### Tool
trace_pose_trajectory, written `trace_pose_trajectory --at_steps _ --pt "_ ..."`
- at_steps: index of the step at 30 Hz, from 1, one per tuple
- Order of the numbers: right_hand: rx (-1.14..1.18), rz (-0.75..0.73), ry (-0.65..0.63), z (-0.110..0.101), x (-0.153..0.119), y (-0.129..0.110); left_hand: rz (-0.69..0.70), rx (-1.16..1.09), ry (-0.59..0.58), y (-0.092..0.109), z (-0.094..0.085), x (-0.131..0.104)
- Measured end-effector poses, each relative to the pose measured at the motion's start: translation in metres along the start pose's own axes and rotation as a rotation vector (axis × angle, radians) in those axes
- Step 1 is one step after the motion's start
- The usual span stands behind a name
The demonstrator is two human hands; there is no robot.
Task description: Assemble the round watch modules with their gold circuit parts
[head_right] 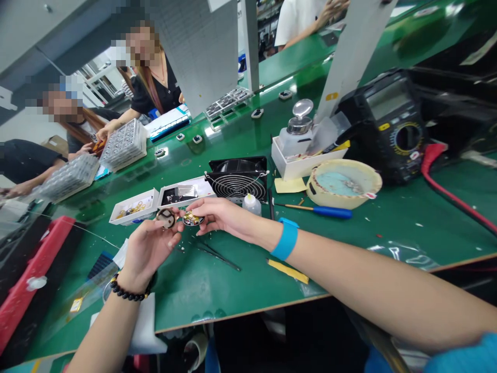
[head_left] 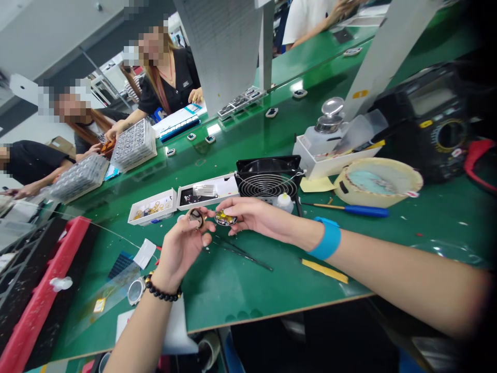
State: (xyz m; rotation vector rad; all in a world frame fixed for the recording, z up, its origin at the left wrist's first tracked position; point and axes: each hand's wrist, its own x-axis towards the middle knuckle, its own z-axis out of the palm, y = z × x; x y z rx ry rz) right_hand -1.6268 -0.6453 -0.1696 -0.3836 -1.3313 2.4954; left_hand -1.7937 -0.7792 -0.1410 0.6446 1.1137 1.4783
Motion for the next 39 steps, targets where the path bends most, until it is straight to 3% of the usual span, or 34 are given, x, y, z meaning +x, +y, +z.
trace_pose_trajectory --at_steps 5,10,15,26,39 --pt "-0.164 -0.096 -0.024 0.0001 0.0009 0.0038 -0.101 0.058 0.015 -0.002 -0.0019 0.0024" --pt "-0.074 -0.034 -0.043 -0.0021 0.0015 0.0042 -0.203 0.137 -0.052 -0.0068 -0.0009 0.002" --pt "-0.026 0.05 -0.082 -0.0043 0.0034 0.0055 -0.216 0.156 -0.082 -0.0065 0.0018 -0.0004" --pt "-0.023 0.063 -0.175 -0.0045 0.0051 0.0098 -0.221 0.143 -0.144 -0.0064 0.0045 -0.005" --pt "-0.033 0.072 -0.17 -0.0033 0.0044 0.0095 -0.213 0.145 -0.156 -0.0074 0.0031 -0.0039"
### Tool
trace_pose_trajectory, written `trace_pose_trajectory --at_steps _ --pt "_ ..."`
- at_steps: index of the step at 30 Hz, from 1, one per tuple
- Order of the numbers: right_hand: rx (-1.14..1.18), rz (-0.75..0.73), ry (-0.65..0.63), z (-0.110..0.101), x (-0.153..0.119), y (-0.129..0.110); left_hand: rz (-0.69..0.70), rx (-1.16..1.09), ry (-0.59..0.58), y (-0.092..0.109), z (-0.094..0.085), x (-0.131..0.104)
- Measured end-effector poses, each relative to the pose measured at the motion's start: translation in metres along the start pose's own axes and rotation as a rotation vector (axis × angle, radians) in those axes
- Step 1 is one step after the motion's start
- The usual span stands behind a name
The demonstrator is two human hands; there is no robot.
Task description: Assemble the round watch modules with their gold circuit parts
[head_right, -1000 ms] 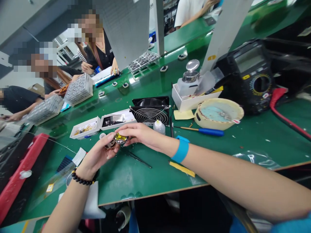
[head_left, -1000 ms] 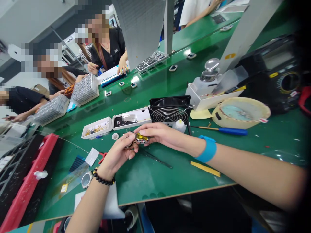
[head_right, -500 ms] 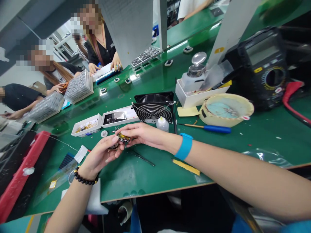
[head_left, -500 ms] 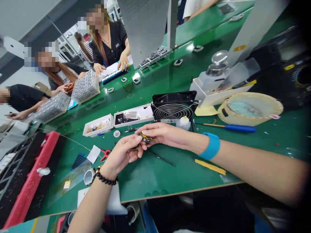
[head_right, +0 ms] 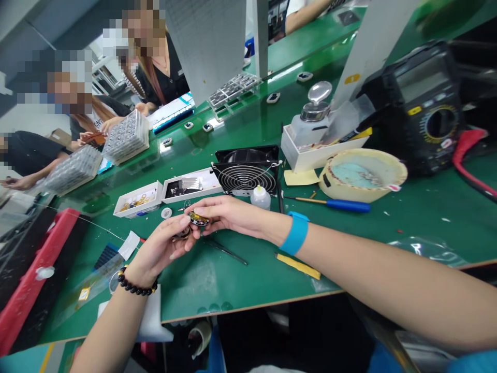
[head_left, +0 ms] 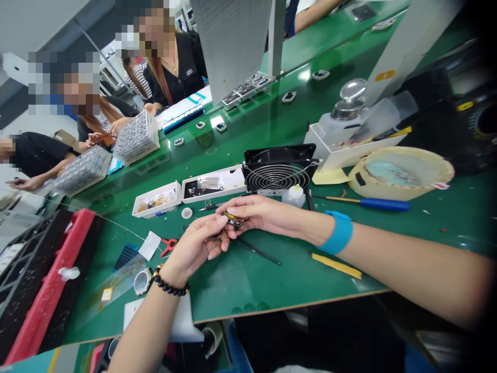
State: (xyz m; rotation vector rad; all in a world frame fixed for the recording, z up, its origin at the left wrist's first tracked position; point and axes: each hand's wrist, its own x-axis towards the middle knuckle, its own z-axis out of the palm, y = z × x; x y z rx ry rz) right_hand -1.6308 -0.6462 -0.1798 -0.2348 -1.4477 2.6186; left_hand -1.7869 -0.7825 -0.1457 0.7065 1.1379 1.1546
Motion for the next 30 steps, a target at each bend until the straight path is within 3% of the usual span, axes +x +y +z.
trace_pose_trajectory --at_steps 11,17,24,30 --pt "-0.064 -0.01 0.039 0.001 0.0 0.0 -0.006 0.044 0.029 0.003 0.001 -0.004" --pt "-0.332 -0.145 0.217 0.006 0.0 -0.005 0.003 0.181 0.09 0.0 -0.004 0.0" --pt "-0.29 -0.258 0.326 0.009 -0.002 -0.011 0.205 0.249 0.267 -0.004 0.0 0.0" --pt "-0.405 -0.374 0.346 0.012 -0.003 -0.006 0.329 0.255 0.389 -0.002 0.001 -0.001"
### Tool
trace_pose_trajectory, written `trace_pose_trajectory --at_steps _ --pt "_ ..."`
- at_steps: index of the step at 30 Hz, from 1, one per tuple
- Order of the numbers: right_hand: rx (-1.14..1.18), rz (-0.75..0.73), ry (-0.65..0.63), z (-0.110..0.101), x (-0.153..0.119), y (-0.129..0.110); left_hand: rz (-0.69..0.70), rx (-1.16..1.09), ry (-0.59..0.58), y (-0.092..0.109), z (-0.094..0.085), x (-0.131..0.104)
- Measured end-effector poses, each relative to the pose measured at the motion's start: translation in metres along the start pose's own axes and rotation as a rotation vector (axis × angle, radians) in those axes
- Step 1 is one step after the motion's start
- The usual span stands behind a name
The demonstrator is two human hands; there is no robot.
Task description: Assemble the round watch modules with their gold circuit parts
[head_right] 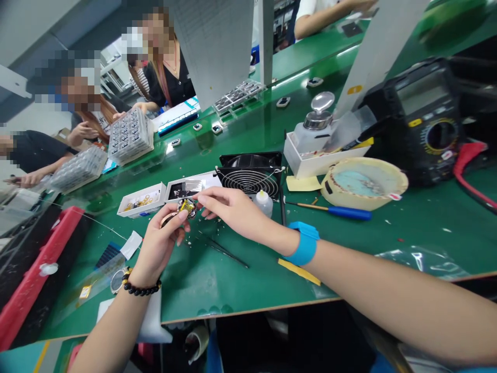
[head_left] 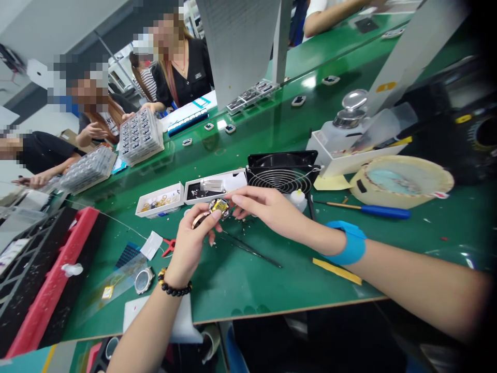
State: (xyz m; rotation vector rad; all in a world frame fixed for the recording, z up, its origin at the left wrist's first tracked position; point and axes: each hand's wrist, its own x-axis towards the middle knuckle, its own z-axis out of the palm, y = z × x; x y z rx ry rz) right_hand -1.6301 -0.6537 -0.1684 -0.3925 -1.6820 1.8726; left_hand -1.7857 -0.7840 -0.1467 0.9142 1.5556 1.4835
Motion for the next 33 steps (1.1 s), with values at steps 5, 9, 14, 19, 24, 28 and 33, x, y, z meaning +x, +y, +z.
trace_pose_trajectory --at_steps 5,9,14,19,24,28,33 --pt "-0.104 -0.057 0.016 0.0025 -0.0032 0.0017 0.004 0.001 0.012 -0.0004 0.0006 0.0004" --pt "-0.13 -0.047 0.005 0.0024 -0.0048 0.005 -0.002 -0.009 0.025 -0.0004 0.0022 0.0015" --pt "-0.11 -0.053 -0.007 0.0032 -0.0058 0.0077 -0.032 0.001 0.013 0.0012 0.0033 0.0005" --pt "-0.126 -0.055 -0.016 0.0029 -0.0051 0.0085 -0.035 0.011 -0.013 0.0 0.0011 -0.0001" --pt "-0.11 -0.064 -0.022 0.002 -0.0053 0.0089 -0.032 0.015 0.016 -0.0021 0.001 0.0005" --pt "-0.096 -0.062 -0.023 0.0023 -0.0062 0.0084 -0.013 0.029 0.04 -0.0028 0.0025 -0.0003" --pt "-0.077 -0.057 -0.019 0.0031 -0.0063 0.0093 0.01 0.063 0.066 -0.0045 0.003 -0.0009"
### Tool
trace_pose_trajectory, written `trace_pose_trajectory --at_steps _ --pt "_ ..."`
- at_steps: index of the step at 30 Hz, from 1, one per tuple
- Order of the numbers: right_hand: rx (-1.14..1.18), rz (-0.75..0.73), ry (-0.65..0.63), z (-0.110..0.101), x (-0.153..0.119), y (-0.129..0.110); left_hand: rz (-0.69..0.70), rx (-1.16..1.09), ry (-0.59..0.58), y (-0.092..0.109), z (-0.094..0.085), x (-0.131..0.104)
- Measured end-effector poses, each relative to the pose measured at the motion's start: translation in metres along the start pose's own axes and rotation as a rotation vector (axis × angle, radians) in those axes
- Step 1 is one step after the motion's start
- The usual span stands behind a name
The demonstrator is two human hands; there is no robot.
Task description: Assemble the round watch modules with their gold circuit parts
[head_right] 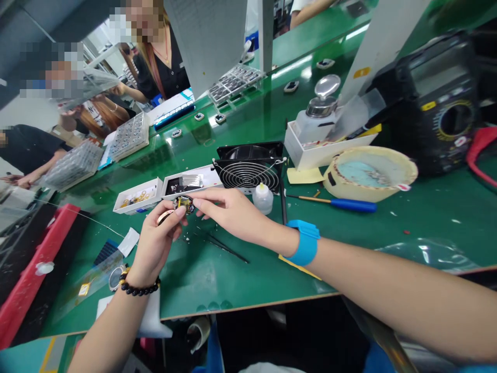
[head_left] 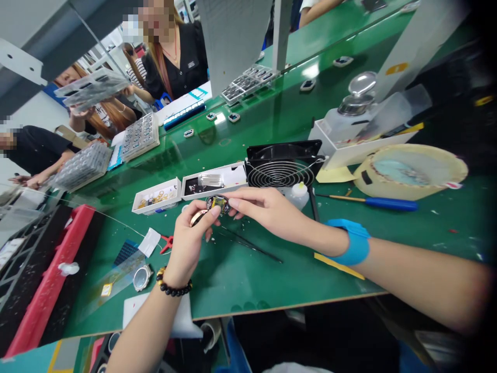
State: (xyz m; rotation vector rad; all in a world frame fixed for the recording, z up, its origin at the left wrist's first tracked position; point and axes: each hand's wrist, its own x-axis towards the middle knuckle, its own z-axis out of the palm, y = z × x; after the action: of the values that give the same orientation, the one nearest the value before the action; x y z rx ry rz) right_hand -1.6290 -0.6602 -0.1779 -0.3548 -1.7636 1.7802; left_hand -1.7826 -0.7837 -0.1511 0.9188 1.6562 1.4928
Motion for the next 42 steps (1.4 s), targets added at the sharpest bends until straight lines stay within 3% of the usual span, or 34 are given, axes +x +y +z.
trace_pose_trajectory --at_steps 16,24,42 --pt "0.053 0.009 0.007 0.003 0.001 0.003 0.043 0.044 0.05 -0.004 0.003 -0.001" --pt "0.068 0.075 0.066 0.005 0.0 0.009 0.132 0.188 0.062 -0.006 0.004 -0.005" --pt "0.019 -0.067 0.139 0.009 -0.004 0.017 0.279 0.309 0.135 -0.014 0.008 -0.007"
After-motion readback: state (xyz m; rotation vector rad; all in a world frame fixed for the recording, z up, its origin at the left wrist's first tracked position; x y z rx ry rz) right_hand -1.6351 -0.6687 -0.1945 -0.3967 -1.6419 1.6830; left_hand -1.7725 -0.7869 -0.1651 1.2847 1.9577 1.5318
